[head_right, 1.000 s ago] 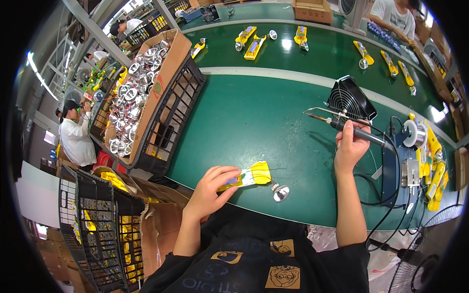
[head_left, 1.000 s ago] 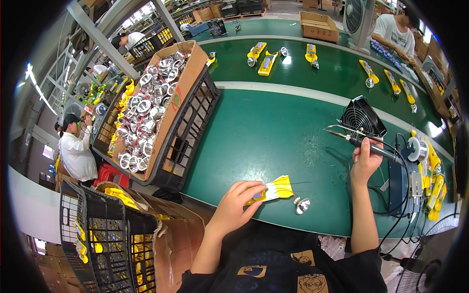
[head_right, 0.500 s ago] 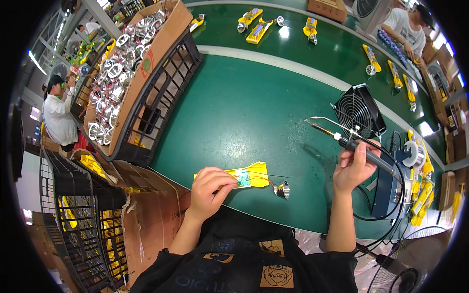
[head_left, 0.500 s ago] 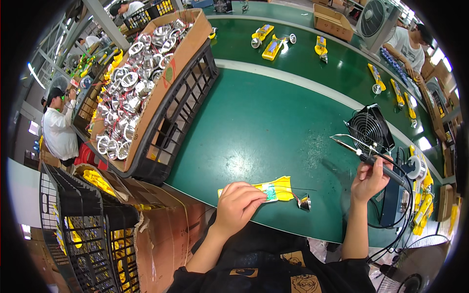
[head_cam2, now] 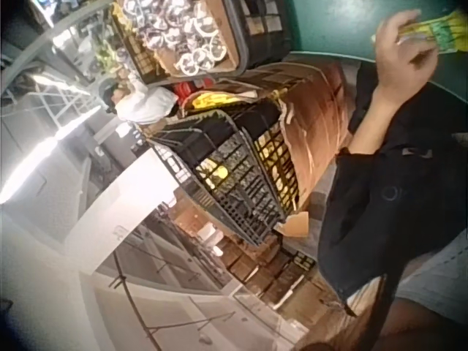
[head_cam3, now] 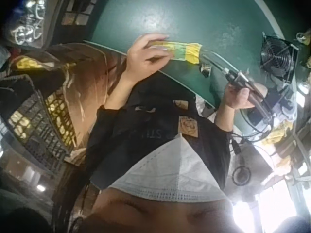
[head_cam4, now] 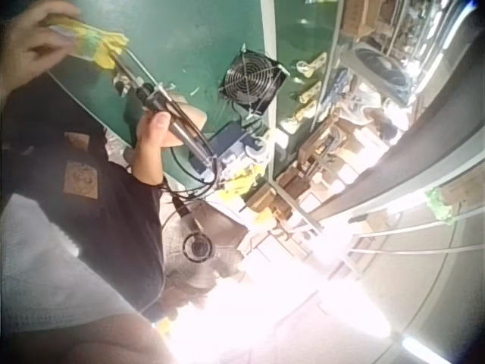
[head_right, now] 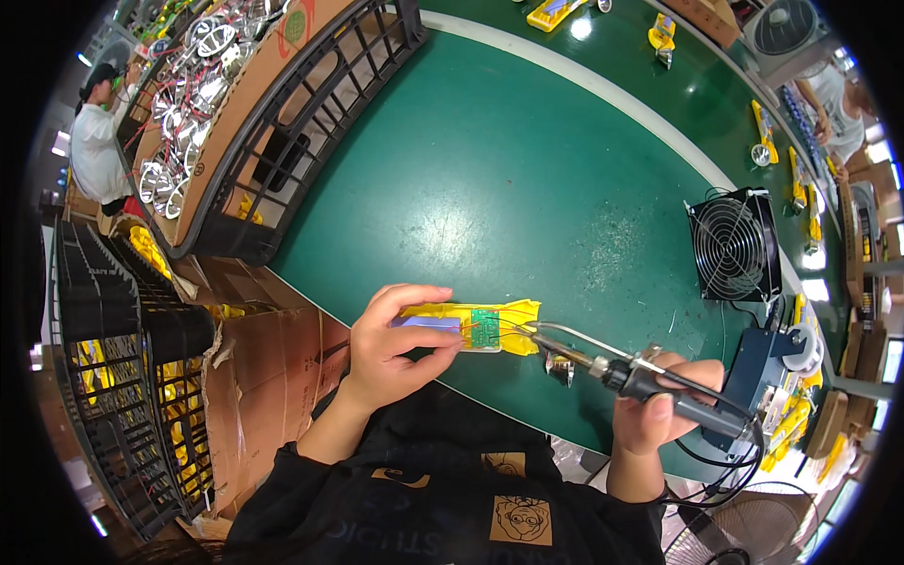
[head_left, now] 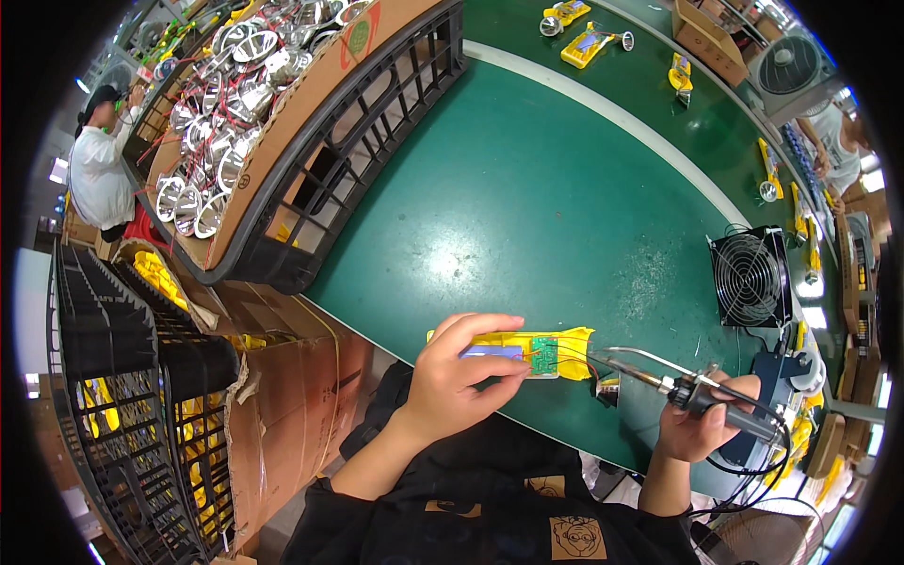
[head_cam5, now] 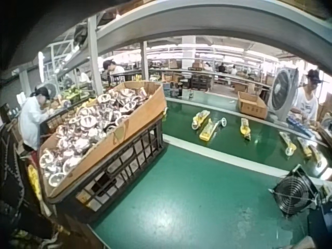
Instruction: The person solders wires onto circuit boards with a soldering iron, then assembles LED light fixtures by hand using the circuit boards, LED reflectors, and yellow plastic housings.
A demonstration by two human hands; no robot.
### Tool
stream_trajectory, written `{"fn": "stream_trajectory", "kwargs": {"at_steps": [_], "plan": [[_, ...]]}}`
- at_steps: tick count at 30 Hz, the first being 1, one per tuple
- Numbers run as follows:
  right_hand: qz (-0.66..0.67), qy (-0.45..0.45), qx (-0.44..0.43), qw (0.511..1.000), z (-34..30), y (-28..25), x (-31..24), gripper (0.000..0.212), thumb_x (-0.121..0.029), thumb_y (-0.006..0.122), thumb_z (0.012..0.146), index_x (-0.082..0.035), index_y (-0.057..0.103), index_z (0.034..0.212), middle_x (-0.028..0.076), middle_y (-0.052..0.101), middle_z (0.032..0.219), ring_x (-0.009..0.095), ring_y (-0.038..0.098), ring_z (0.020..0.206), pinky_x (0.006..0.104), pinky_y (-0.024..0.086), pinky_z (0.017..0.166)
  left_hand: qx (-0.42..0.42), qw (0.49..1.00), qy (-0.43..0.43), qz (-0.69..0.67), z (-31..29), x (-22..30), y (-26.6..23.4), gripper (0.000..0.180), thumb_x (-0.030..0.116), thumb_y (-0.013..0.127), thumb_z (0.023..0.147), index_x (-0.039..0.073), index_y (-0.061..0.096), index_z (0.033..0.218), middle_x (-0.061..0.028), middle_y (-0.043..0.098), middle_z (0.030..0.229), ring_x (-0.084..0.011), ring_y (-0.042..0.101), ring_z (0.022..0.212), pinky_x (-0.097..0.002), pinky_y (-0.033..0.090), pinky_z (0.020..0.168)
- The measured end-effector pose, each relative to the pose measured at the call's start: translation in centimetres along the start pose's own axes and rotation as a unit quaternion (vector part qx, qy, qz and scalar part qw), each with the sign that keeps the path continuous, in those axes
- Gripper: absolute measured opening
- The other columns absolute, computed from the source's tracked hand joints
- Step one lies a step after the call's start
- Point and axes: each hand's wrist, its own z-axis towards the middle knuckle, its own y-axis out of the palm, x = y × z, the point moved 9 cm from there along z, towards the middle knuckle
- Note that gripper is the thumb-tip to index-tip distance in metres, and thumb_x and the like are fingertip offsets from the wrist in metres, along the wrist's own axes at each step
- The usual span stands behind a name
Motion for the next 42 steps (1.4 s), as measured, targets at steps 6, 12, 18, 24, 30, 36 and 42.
{"fn": "stream_trajectory", "kwargs": {"at_steps": [6, 12, 18, 24, 30, 36, 42], "plan": [[-0.069, -0.046, -0.049, 0.995, -0.6, 1.8, -0.4, 0.027, -0.021, 0.056, 0.071, -0.003, 0.036, 0.074, 0.003, 0.039, 0.052, 0.007, 0.034, 0.036, 0.0183, 0.028, 0.035, -0.042, 0.998, -0.004, 0.056, 0.4, 0.8, 0.8, 0.012, 0.006, 0.066, 0.057, 0.010, 0.061, 0.067, -0.0024, 0.054, 0.100, -0.0200, 0.052, 0.084, -0.0292, 0.042, 0.069], [-0.074, 0.010, -0.097, 0.993, -1.2, 2.3, 1.5, 0.027, -0.018, 0.058, 0.071, -0.003, 0.036, 0.074, 0.005, 0.042, 0.053, 0.007, 0.037, 0.039, 0.0186, 0.031, 0.035, -0.080, 0.993, -0.052, 0.075, 1.0, 0.8, 1.4, 0.010, 0.006, 0.064, 0.058, 0.010, 0.059, 0.065, -0.0010, 0.054, 0.099, -0.0191, 0.051, 0.083, -0.0291, 0.041, 0.070], [-0.088, 0.039, -0.105, 0.990, -1.4, 2.2, 2.2, 0.028, -0.018, 0.058, 0.071, -0.003, 0.036, 0.076, 0.006, 0.043, 0.053, 0.008, 0.038, 0.038, 0.0187, 0.032, 0.035, -0.114, 0.982, -0.097, 0.113, 1.4, 0.8, 1.8, 0.007, 0.006, 0.062, 0.059, 0.009, 0.058, 0.063, -0.0003, 0.054, 0.097, -0.0181, 0.051, 0.083, -0.0302, 0.039, 0.071], [-0.102, 0.049, -0.124, 0.986, -1.5, 2.2, 2.5, 0.023, -0.013, 0.057, 0.067, 0.000, 0.039, 0.074, 0.007, 0.044, 0.055, 0.012, 0.044, 0.042, 0.0220, 0.037, 0.040, -0.123, 0.976, -0.134, 0.121, 1.4, 0.5, 1.9, 0.005, 0.006, 0.061, 0.059, 0.008, 0.058, 0.062, -0.0004, 0.054, 0.093, -0.0181, 0.051, 0.081, -0.0309, 0.038, 0.071], [-0.110, 0.053, -0.136, 0.983, -1.7, 2.2, 2.8, 0.018, -0.007, 0.056, 0.064, 0.002, 0.043, 0.073, 0.008, 0.047, 0.061, 0.016, 0.049, 0.045, 0.0253, 0.041, 0.043, -0.126, 0.975, -0.138, 0.122, 1.6, 0.6, 2.0, 0.004, 0.006, 0.061, 0.060, 0.007, 0.058, 0.062, -0.0006, 0.053, 0.091, -0.0177, 0.050, 0.079, -0.0315, 0.038, 0.070], [-0.120, 0.053, -0.131, 0.983, -1.7, 2.3, 2.9, 0.018, -0.007, 0.057, 0.063, 0.001, 0.044, 0.072, 0.008, 0.047, 0.061, 0.016, 0.049, 0.045, 0.0256, 0.042, 0.043, -0.133, 0.972, -0.142, 0.129, 1.8, 0.7, 2.2, 0.004, 0.006, 0.061, 0.061, 0.007, 0.058, 0.063, -0.0004, 0.053, 0.090, -0.0176, 0.050, 0.077, -0.0317, 0.037, 0.067], [-0.124, 0.066, -0.135, 0.981, -1.7, 2.2, 3.1, 0.018, -0.007, 0.057, 0.064, 0.001, 0.043, 0.072, 0.007, 0.048, 0.058, 0.015, 0.049, 0.045, 0.0254, 0.042, 0.043, -0.135, 0.970, -0.149, 0.133, 1.8, 0.6, 2.3, 0.003, 0.006, 0.061, 0.060, 0.007, 0.058, 0.062, 0.0002, 0.053, 0.089, -0.0176, 0.050, 0.077, -0.0321, 0.037, 0.066]]}}
